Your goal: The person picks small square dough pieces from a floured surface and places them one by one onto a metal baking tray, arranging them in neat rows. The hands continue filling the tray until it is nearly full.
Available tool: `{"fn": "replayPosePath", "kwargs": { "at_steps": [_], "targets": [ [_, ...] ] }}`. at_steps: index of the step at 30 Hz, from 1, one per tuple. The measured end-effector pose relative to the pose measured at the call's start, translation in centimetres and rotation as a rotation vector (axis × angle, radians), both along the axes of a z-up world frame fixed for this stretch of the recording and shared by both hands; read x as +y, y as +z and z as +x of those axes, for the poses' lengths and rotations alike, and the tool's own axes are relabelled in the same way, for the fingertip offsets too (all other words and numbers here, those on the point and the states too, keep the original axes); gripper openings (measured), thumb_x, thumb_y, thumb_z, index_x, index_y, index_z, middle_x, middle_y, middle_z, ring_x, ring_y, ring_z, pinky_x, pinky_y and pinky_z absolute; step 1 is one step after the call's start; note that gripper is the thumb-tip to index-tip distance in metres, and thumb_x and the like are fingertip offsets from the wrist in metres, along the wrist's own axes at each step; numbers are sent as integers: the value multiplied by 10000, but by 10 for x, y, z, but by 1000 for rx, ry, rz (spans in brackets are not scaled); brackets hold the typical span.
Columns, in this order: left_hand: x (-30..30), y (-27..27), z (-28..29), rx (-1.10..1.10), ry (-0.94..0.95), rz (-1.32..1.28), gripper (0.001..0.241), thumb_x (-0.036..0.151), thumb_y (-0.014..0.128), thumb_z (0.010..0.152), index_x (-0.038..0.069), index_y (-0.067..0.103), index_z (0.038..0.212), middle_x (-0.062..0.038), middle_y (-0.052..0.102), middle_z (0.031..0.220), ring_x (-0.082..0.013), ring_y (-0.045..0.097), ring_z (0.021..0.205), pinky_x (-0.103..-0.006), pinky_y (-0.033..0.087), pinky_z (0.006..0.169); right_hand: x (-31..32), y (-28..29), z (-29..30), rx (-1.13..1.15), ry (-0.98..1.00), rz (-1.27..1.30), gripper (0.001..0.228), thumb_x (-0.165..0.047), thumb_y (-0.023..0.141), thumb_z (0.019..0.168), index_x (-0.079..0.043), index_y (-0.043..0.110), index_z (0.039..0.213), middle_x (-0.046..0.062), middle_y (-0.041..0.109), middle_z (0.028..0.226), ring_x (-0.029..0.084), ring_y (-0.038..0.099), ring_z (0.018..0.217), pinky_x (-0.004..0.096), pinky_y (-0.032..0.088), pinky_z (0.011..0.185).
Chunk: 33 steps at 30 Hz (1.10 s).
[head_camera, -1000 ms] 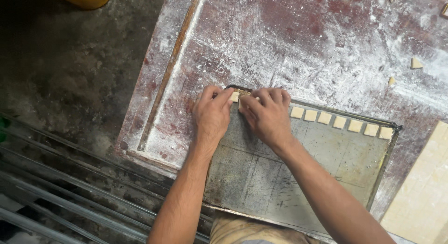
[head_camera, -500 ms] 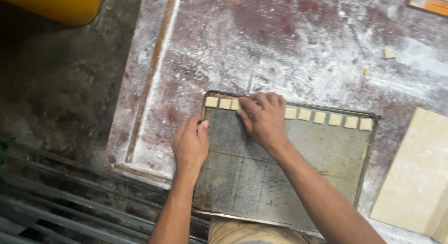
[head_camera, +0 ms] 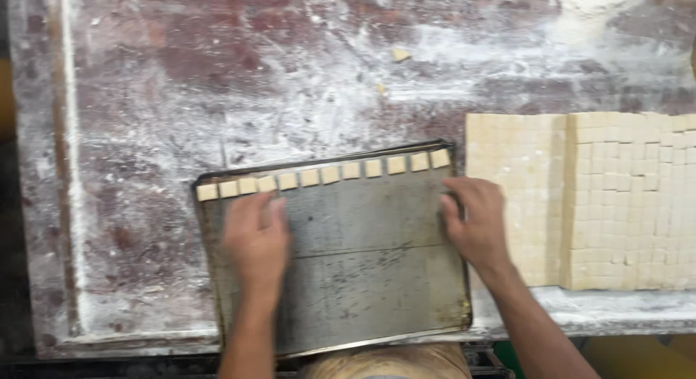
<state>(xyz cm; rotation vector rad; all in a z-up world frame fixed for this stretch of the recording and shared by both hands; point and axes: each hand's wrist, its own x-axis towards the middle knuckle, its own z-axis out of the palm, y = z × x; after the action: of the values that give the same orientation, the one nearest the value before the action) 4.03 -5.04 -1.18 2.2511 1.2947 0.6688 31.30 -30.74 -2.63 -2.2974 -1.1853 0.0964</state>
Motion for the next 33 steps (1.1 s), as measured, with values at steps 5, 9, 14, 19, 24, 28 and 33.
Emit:
{"fn": "replayPosePath", "kwargs": {
  "at_steps": [5, 9, 14, 19, 24, 28, 33],
  "targets": [
    [-99, -20, 231, -145, -461, 66, 101, 223, 790, 914, 174, 751, 993, -26, 688, 962, -308, 717, 953, -454, 567, 809, -102, -16, 22, -125, -25, -365, 217, -406, 680, 1045, -276, 785, 1183, -9, 713, 1028, 264, 704, 1053, 481, 510, 1009],
    [-113, -62, 335, 347, -540, 346, 454, 378, 620, 926, 221, 658, 1351, 0, 674, 1359, -346, 668, 1090, -552, 505, 875, -131, 1, -8, -89, 85, -281, 107, -397, 726, 916, -333, 806, 947, -101, 751, 978, 325, 656, 886, 568, 424, 792],
    [-109, -10, 345, 529, -677, -102, 521, 318, 853, 844, 169, 592, 1269, -116, 613, 1331, -412, 557, 1224, -629, 391, 1037, -147, 8, -18, 88, 223, -240, 221, -376, 675, 978, -279, 787, 1143, -63, 692, 1054, 325, 574, 975, 566, 389, 872],
    [-115, 19, 349, 785, -615, -435, 356, 323, 809, 949, 199, 647, 1241, -31, 716, 1241, -330, 567, 1331, -701, 189, 1295, -142, -5, 10, 280, 422, -406, 376, -396, 663, 1010, -272, 719, 1360, -9, 703, 1198, 280, 576, 1153, 597, 381, 1028],
    [-125, 15, 331, 579, -656, -257, 170, 228, 747, 906, 169, 693, 1056, -121, 727, 1018, -433, 698, 1145, -623, 408, 1119, -82, -25, 88, 63, 204, -377, 376, -352, 461, 1110, -202, 647, 1400, 95, 617, 1251, 357, 557, 1306, 602, 369, 1171],
    [-129, -4, 322, 571, -625, -214, 93, 327, 692, 909, 284, 732, 981, -9, 737, 897, -332, 727, 1073, -547, 452, 1087, -44, -9, 117, -18, 150, -340, 357, -292, 450, 1143, -142, 613, 1423, 114, 556, 1403, 329, 502, 1411, 560, 324, 1248],
    [-121, 24, 276, 14, -287, -548, 145, 230, 722, 913, 228, 783, 1044, -85, 787, 970, -363, 754, 1014, -487, 558, 997, -49, -29, 120, -169, 146, -235, 382, -324, 586, 1112, -170, 697, 1443, 82, 600, 1394, 304, 539, 1377, 556, 351, 1226]
  ]
}}
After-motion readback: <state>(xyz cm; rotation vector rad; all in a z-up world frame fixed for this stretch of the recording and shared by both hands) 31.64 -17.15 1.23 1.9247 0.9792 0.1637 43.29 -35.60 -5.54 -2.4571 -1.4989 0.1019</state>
